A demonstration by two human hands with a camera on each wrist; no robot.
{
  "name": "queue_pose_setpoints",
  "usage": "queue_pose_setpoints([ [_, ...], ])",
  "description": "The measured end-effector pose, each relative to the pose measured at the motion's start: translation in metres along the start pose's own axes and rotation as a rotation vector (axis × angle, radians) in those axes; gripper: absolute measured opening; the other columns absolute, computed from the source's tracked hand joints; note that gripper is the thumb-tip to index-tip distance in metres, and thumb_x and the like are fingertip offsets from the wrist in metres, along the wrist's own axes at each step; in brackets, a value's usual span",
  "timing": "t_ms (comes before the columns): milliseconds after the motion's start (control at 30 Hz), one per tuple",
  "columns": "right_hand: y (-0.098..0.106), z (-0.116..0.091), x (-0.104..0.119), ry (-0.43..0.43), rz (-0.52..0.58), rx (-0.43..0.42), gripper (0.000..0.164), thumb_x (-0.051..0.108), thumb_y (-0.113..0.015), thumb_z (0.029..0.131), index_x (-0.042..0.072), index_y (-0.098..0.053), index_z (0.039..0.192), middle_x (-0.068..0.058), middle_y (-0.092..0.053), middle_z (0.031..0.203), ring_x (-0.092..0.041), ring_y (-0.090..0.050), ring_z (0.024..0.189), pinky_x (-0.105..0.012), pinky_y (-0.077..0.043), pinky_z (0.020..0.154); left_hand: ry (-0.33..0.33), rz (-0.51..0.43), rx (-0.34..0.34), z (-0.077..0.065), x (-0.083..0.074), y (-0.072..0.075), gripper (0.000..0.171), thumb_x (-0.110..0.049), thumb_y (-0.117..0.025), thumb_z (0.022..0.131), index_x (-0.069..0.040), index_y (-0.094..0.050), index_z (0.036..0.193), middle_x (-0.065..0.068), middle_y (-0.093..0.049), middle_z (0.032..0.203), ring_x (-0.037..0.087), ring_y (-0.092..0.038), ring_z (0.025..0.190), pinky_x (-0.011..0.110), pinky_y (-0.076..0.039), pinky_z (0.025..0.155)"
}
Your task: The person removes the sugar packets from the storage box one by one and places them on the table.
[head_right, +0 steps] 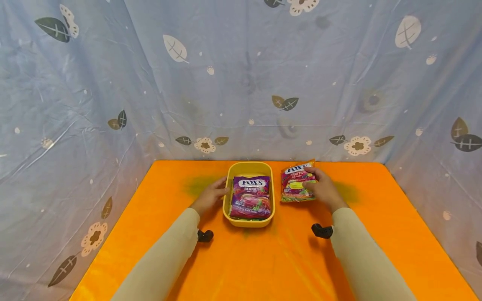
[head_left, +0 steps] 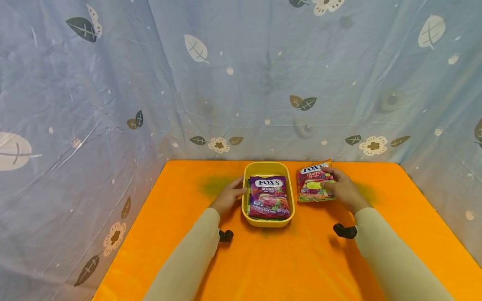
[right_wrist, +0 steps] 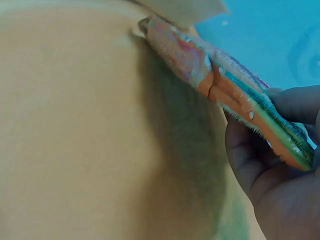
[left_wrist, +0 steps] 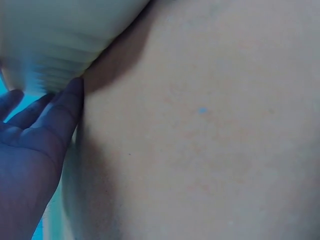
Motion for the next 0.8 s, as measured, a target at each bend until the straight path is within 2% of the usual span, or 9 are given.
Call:
queue_pose_setpoints([
  [300,-0.003,0.004,-0.018,-0.022,-0.051,-0.028,0.066,0.006,-0.056,0.114,0.004,-0.026,0.173,-0.034,-0.032,0.162,-0.039,-0.056,0.115,-0.029,-0.06,0.082,-0.001,-0.02,0.004,0.0,0.001,-0.001,0.065,-0.028,-0.06,0.114,-0.016,-0.036,0.173,0.014,-0.047,0.166,0.037,-0.054,0.143,0.05,-0.046,0.117],
  [500,0.006,0.002,-0.028,-0.03,-0.116,-0.038,0.068,0.011,-0.06,0.113,-0.002,-0.026,0.17,-0.038,-0.029,0.164,-0.047,-0.05,0.128,-0.026,-0.054,0.091,-0.008,-0.03,0.01,0.0,0.002,-0.002,0.064,-0.027,-0.059,0.114,-0.016,-0.036,0.173,0.014,-0.047,0.166,0.037,-0.055,0.141,0.05,-0.046,0.116],
  [633,0.013,-0.003,-0.029,-0.035,-0.11,-0.045,0.069,0.015,-0.061,0.113,-0.003,-0.026,0.17,-0.04,-0.029,0.164,-0.05,-0.05,0.132,-0.022,-0.053,0.087,-0.003,-0.02,0.007,0.001,0.003,-0.002,0.065,-0.029,-0.06,0.113,-0.016,-0.036,0.173,0.013,-0.046,0.167,0.036,-0.054,0.143,0.05,-0.046,0.116],
  [800,0.021,-0.007,-0.031,-0.034,-0.049,-0.038,0.071,0.009,-0.061,0.112,-0.006,-0.021,0.169,-0.04,-0.031,0.163,-0.046,-0.053,0.13,-0.024,-0.057,0.082,-0.013,-0.053,0.013,0.003,0.003,-0.001,0.064,-0.025,-0.059,0.114,-0.013,-0.035,0.172,0.016,-0.046,0.167,0.037,-0.056,0.14,0.05,-0.047,0.115],
])
Point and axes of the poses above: each hand's wrist, its own z-axis towards the middle knuckle, its own y-axis out of the back of the hand, x = y × z, the point moved 4 cm from there along z, towards the middle knuckle
